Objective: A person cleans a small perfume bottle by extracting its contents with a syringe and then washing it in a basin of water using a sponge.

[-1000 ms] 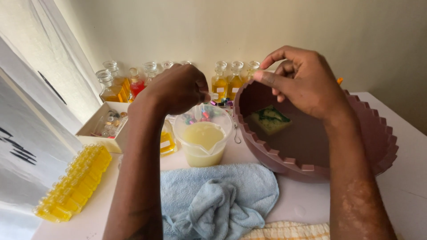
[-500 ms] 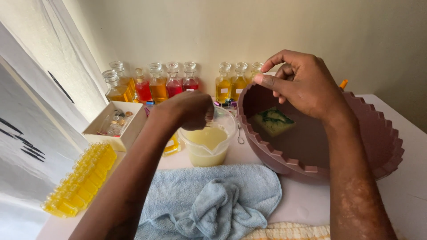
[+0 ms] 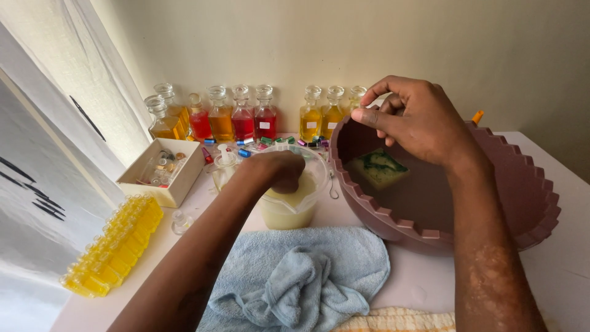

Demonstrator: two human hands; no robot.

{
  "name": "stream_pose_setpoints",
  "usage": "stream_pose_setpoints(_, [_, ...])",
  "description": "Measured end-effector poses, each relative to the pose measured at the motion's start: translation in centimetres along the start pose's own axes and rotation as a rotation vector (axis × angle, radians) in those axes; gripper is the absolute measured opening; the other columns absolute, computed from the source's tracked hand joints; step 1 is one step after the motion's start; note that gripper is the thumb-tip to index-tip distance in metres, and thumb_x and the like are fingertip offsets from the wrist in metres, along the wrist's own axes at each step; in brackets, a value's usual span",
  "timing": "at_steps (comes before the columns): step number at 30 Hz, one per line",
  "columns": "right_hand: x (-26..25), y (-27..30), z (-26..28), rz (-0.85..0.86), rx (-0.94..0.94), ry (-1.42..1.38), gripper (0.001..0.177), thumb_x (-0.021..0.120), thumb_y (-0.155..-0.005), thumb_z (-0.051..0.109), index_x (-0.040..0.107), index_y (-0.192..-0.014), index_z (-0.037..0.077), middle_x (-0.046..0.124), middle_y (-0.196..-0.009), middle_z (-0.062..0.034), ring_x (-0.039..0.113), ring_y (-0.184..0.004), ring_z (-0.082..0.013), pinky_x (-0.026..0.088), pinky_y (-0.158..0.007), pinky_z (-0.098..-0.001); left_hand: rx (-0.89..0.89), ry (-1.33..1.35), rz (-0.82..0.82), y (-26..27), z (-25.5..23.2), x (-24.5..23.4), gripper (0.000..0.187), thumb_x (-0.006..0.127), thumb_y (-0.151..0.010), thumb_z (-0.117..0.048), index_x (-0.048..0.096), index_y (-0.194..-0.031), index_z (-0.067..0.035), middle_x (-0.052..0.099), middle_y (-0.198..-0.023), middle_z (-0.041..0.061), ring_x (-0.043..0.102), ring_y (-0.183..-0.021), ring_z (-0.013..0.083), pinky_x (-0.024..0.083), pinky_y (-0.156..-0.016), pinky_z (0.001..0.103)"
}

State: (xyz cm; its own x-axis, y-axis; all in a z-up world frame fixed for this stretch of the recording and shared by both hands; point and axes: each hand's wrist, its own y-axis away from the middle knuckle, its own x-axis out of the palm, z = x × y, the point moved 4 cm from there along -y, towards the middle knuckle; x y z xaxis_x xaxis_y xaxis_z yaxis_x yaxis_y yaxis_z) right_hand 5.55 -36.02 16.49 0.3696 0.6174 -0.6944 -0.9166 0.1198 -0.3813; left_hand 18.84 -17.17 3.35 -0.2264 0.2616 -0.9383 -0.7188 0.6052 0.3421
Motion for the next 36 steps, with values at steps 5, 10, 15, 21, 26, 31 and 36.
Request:
stream_pose_setpoints(5, [-0.1,0.2,0.2,0.01,0.035,-0.015,0.018,0.091,-0.108,0.031,0.085,-0.115,0.015,0.076,-0.077,-0.0039,0.068,-0.063,-0.0164,0.056,-0.07,-0.0325,0.0,0.014,0.006,0.3,0.0,-0.1,0.035,0.055,-0.105,-0.002,0.074,-0.133,0.005,0.08,-0.136,0.019,0.08,-0.117,0.0337,0.068,-0.086,0.048])
stream_pose_setpoints(10, [-0.3,0.5,0.5,0.009,0.05,-0.003,0.02,0.09,-0.108,0.033,0.084,-0.115,0.015,0.076,-0.077,-0.0039,0.07,-0.064,-0.0169,0.057,-0.073,-0.034,0.085,0.227,-0.138,3.3,1.4,-3.8,0.023,0.082,-0.11,-0.024,0.087,-0.112,-0.001,0.088,-0.097,0.013,0.083,-0.08,0.0199,0.067,-0.065,0.039])
stream_pose_setpoints(15, [-0.4,0.5,0.7,0.012,0.065,-0.015,0.02,0.09,-0.108,0.033,0.085,-0.115,0.015,0.077,-0.079,-0.0048,0.072,-0.066,-0.0178,0.06,-0.072,-0.0345,0.073,0.679,-0.244,9.9,2.1,-7.9,0.028,0.058,-0.111,0.002,0.085,-0.107,0.0,0.093,-0.099,0.017,0.091,-0.087,0.0248,0.076,-0.078,0.038])
stream_pose_setpoints(21, [0.0,0.6,1.1,0.015,0.02,-0.023,0.023,0.092,-0.107,0.032,0.084,-0.117,0.013,0.076,-0.08,-0.0046,0.071,-0.066,-0.0173,0.059,-0.071,-0.0345,0.094,0.827,-0.289,10.5,3.6,-7.1,0.024,0.056,-0.101,0.004,0.08,-0.102,0.002,0.088,-0.095,0.016,0.087,-0.087,0.0243,0.072,-0.082,0.036])
stream_pose_setpoints(26, [0.6,0.6,1.6,0.04,-0.029,0.001,0.022,0.094,-0.102,0.024,0.085,-0.12,0.018,0.075,-0.079,-0.0004,0.068,-0.065,-0.0139,0.055,-0.074,-0.0332,0.167,0.989,-0.311,8.0,4.4,-4.3,0.044,0.047,-0.1,0.013,0.075,-0.131,-0.001,0.082,-0.111,0.014,0.082,-0.098,0.0281,0.076,-0.087,0.039])
stream_pose_setpoints(31, [4.1,0.6,3.9,0.174,-0.091,0.091,0.06,0.096,-0.093,0.022,0.073,-0.148,0.026,0.078,-0.09,0.0003,0.072,-0.078,-0.0167,0.057,-0.077,-0.0383,0.272,1.119,-0.362,6.1,5.3,-3.4,0.019,0.056,-0.1,0.012,0.068,-0.105,-0.002,0.074,-0.096,0.012,0.077,-0.085,0.025,0.073,-0.079,0.037])
stream_pose_setpoints(36, [8.8,0.7,4.6,0.269,-0.19,0.25,0.107,0.102,-0.084,0.011,0.05,-0.175,0.026,0.084,-0.132,-0.0175,0.085,-0.114,-0.0317,0.067,-0.099,-0.0509,0.298,1.104,-0.393,7.0,4.2,-4.0,0.019,0.057,-0.099,0.011,0.067,-0.109,-0.001,0.072,-0.096,0.011,0.08,-0.089,0.0243,0.076,-0.086,0.038])
